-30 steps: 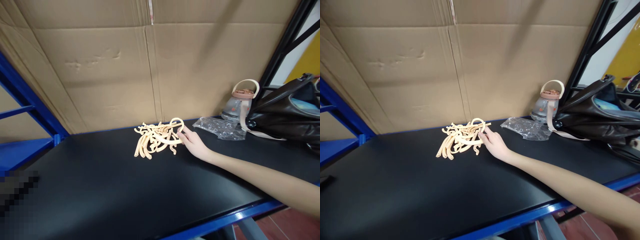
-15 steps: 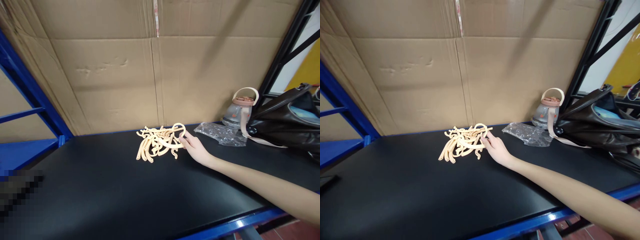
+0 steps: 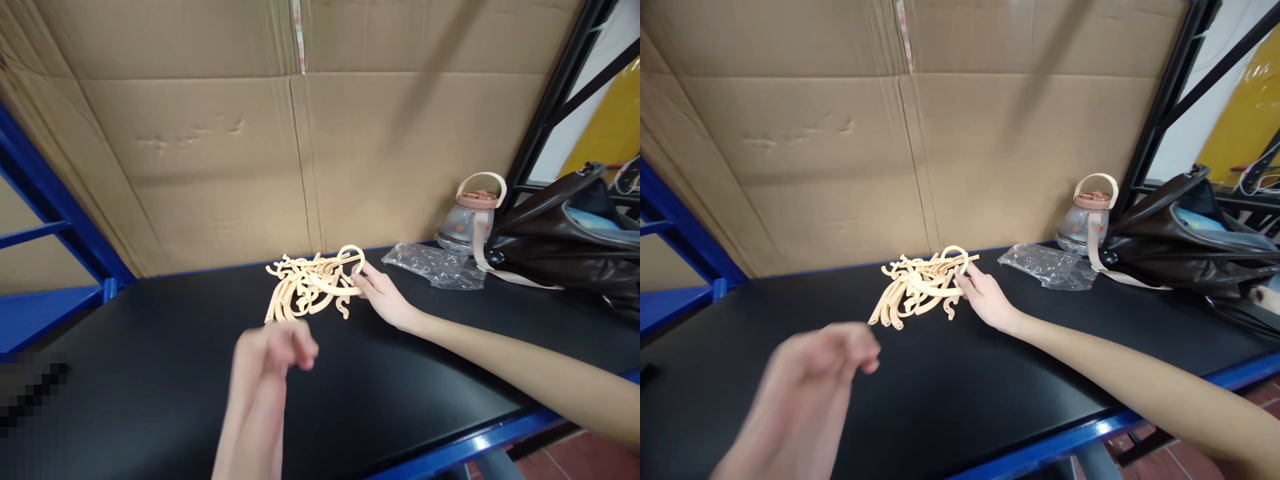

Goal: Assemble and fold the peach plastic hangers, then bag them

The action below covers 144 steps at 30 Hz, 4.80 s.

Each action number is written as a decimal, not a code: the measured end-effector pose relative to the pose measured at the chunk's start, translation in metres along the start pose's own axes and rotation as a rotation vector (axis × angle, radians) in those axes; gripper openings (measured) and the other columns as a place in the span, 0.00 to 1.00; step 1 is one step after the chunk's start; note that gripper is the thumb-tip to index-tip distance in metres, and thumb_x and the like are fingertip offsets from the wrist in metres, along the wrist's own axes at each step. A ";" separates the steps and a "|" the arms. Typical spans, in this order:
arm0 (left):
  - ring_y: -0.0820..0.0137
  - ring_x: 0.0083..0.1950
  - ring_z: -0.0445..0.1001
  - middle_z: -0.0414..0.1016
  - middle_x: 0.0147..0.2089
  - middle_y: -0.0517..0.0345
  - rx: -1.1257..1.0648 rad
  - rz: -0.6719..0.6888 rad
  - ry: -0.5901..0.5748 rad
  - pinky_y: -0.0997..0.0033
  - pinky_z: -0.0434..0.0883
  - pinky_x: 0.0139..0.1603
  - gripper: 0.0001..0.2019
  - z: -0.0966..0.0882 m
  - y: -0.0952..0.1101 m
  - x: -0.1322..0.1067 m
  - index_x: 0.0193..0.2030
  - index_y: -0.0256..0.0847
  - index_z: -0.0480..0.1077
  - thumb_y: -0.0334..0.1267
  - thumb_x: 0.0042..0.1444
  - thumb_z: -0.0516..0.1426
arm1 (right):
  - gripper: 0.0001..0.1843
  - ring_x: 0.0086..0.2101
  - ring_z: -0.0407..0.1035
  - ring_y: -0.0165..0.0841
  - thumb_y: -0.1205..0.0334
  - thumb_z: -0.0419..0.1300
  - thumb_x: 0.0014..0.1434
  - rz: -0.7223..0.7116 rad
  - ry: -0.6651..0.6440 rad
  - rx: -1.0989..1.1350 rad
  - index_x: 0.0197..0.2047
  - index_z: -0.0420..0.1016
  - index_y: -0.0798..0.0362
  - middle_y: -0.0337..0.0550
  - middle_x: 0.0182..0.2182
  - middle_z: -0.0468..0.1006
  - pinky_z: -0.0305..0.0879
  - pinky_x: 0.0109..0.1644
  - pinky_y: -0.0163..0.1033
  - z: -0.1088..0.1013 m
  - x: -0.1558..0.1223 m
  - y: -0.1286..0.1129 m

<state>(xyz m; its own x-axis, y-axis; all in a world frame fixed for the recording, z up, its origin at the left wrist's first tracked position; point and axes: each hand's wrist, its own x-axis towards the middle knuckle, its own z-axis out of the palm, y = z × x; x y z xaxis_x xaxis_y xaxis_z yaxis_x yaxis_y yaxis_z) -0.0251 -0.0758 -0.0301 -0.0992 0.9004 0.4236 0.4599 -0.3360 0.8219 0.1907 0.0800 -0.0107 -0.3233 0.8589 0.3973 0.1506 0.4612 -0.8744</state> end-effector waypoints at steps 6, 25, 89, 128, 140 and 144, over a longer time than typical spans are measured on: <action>0.58 0.50 0.73 0.75 0.48 0.51 -0.138 -0.231 -0.098 0.60 0.72 0.46 0.09 0.022 0.026 0.093 0.39 0.43 0.70 0.43 0.58 0.55 | 0.09 0.20 0.46 0.24 0.54 0.51 0.59 0.112 -0.066 0.299 0.36 0.58 0.50 0.29 0.22 0.52 0.46 0.23 0.32 0.002 0.004 -0.004; 0.66 0.43 0.74 0.76 0.39 0.55 -0.309 0.055 -0.118 0.65 0.71 0.46 0.11 0.040 0.019 0.091 0.38 0.41 0.67 0.44 0.64 0.49 | 0.11 0.24 0.67 0.29 0.52 0.48 0.64 0.128 -0.177 0.225 0.40 0.61 0.52 0.35 0.23 0.71 0.64 0.31 0.36 0.011 -0.004 -0.003; 0.66 0.42 0.71 0.74 0.38 0.59 0.657 0.484 -0.295 0.69 0.67 0.35 0.09 0.028 -0.006 0.098 0.41 0.43 0.65 0.36 0.67 0.45 | 0.03 0.37 0.71 0.33 0.66 0.59 0.60 -0.574 -0.064 -0.342 0.34 0.70 0.52 0.44 0.36 0.75 0.67 0.41 0.38 0.007 -0.019 -0.018; 0.70 0.35 0.73 0.76 0.37 0.59 0.141 0.252 -0.399 0.69 0.71 0.38 0.06 0.028 -0.007 0.107 0.41 0.43 0.68 0.38 0.62 0.51 | 0.09 0.32 0.68 0.32 0.69 0.52 0.64 -1.015 0.014 -1.086 0.33 0.70 0.52 0.43 0.33 0.77 0.63 0.35 0.39 0.006 -0.018 -0.013; 0.68 0.45 0.72 0.73 0.48 0.60 0.272 0.344 -0.435 0.69 0.69 0.45 0.12 0.027 -0.006 0.104 0.51 0.49 0.69 0.44 0.65 0.50 | 0.09 0.31 0.67 0.31 0.67 0.51 0.65 -0.980 -0.063 -0.916 0.39 0.73 0.52 0.44 0.35 0.77 0.61 0.33 0.37 -0.001 -0.015 -0.021; 0.68 0.45 0.72 0.73 0.48 0.60 0.290 0.347 -0.416 0.68 0.69 0.46 0.10 0.027 -0.007 0.105 0.49 0.49 0.69 0.42 0.65 0.50 | 0.07 0.34 0.69 0.31 0.64 0.55 0.65 -0.949 -0.091 -0.842 0.42 0.74 0.51 0.44 0.37 0.78 0.62 0.35 0.37 -0.003 -0.014 -0.019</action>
<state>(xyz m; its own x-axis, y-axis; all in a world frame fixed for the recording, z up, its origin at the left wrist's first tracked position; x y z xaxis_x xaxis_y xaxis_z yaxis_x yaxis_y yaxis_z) -0.0148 0.0284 -0.0020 0.4252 0.8039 0.4159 0.6307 -0.5928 0.5008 0.1952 0.0599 0.0011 -0.6873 0.1120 0.7177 0.3593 0.9111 0.2019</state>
